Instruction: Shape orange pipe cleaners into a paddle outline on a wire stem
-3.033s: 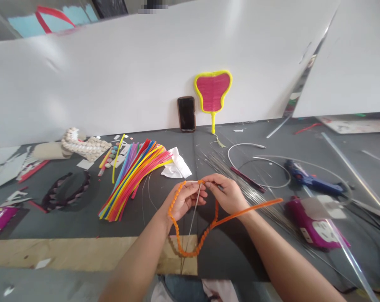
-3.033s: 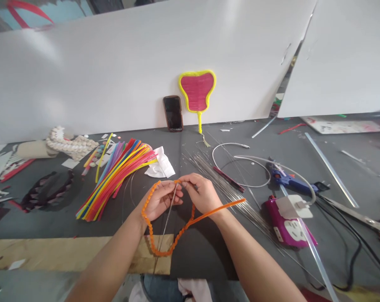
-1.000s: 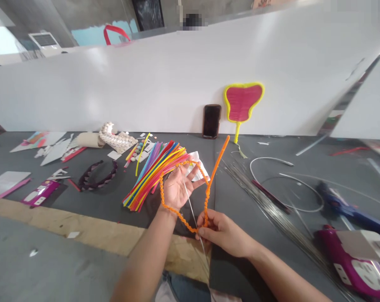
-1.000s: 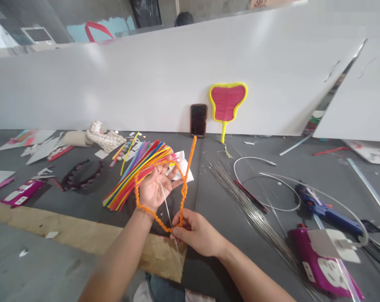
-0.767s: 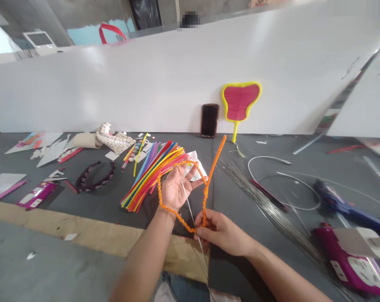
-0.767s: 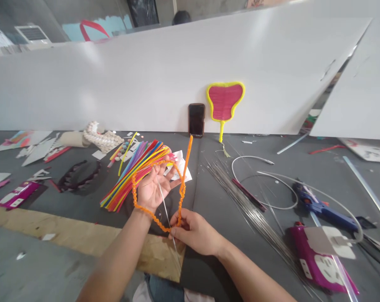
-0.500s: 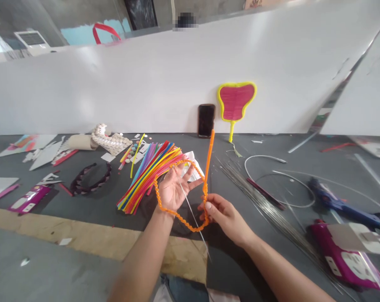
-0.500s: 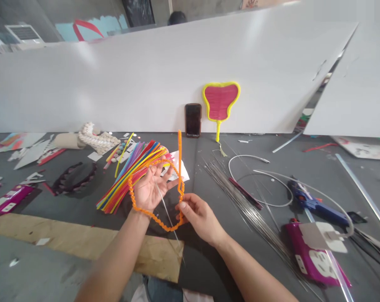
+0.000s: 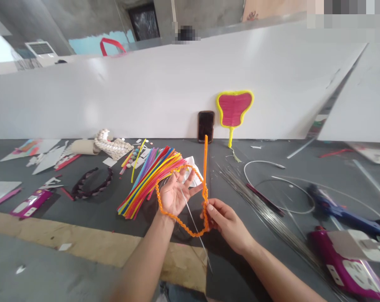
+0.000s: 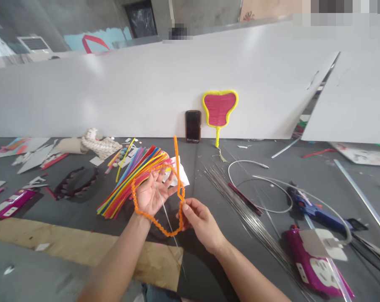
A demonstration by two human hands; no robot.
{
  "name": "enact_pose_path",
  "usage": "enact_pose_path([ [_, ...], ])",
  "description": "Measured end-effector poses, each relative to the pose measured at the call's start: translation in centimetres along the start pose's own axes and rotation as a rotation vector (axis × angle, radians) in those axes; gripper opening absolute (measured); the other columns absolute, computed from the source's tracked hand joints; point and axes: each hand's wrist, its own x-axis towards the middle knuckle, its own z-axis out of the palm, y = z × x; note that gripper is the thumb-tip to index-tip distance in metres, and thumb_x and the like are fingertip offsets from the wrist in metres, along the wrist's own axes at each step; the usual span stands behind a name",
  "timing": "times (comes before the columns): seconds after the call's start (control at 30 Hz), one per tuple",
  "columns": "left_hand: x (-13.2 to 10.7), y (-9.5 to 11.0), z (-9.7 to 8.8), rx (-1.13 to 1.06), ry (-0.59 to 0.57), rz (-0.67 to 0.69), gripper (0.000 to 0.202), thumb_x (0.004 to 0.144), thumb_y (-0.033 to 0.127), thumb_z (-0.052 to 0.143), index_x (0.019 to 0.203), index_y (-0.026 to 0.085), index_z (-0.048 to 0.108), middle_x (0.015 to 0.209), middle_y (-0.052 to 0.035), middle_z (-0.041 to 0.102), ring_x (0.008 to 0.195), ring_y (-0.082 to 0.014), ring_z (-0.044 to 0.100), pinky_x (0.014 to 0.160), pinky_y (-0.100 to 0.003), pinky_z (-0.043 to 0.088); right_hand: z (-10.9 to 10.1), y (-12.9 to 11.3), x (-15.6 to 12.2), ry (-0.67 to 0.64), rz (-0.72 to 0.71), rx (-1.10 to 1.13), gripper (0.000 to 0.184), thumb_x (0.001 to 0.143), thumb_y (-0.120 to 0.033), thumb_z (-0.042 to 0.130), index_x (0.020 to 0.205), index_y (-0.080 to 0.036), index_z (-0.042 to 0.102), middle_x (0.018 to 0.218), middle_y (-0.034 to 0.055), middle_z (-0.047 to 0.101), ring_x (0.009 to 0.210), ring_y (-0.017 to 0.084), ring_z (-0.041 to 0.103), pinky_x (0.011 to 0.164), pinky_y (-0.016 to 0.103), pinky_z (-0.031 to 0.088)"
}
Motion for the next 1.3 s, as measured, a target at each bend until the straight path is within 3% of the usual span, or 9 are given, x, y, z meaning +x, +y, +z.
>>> enact_pose_path([
  [0.23, -0.1, 0.0, 0.1, -0.030, 0.031, -0.012, 0.029, 0.090, 0.024, 0.042, 0.072, 0.020, 0.064, 0.115, -0.0016, 0.064, 0.116, -0.0245, 0.052, 0.100, -0.058, 0.035, 0.1, -0.2, -0.3, -0.096, 0.017, 0.081, 0.029, 0.081, -0.044, 0.062, 0.087, -0.016, 0.056, 0.070, 0.0004, 0.062, 0.055, 0.007, 0.053, 0.053, 0.020, 0.046],
  [0.57, 0.2, -0.4, -0.1, -0.035, 0.045, -0.074, 0.027, 0.091, 0.023, 0.041, 0.075, 0.018, 0.063, 0.112, -0.0019, 0.065, 0.113, -0.0219, 0.054, 0.102, -0.056, 0.033, 0.3, -0.6, -0.5, -0.120, 0.047, 0.173, 0.032, 0.079, -0.045, 0.064, 0.091, -0.015, 0.057, 0.069, 0.0013, 0.063, 0.051, 0.008, 0.054, 0.049, 0.020, 0.045],
  [0.93, 0.1, -1.5, 0.0, -0.001, 0.071, -0.133, 0.021, 0.088, 0.022, 0.047, 0.073, 0.018, 0.061, 0.115, -0.0023, 0.062, 0.119, -0.0225, 0.049, 0.101, -0.052, 0.038, 0.2, -0.4, -0.4, -0.071, 0.073, 0.118, 0.034, 0.077, -0.047, 0.065, 0.089, -0.016, 0.058, 0.069, 0.0004, 0.062, 0.051, 0.008, 0.055, 0.050, 0.021, 0.041],
  [1.3, -0.1, -2.2, 0.1, 0.060, 0.039, -0.130, 0.014, 0.085, 0.020, 0.053, 0.076, 0.016, 0.063, 0.117, -0.0039, 0.060, 0.115, -0.0251, 0.051, 0.098, -0.056, 0.040, -0.4, -0.2, 0.2, 0.007, 0.022, 0.071, 0.036, 0.074, -0.049, 0.066, 0.090, -0.018, 0.058, 0.068, -0.0009, 0.061, 0.053, 0.008, 0.052, 0.052, 0.022, 0.040],
])
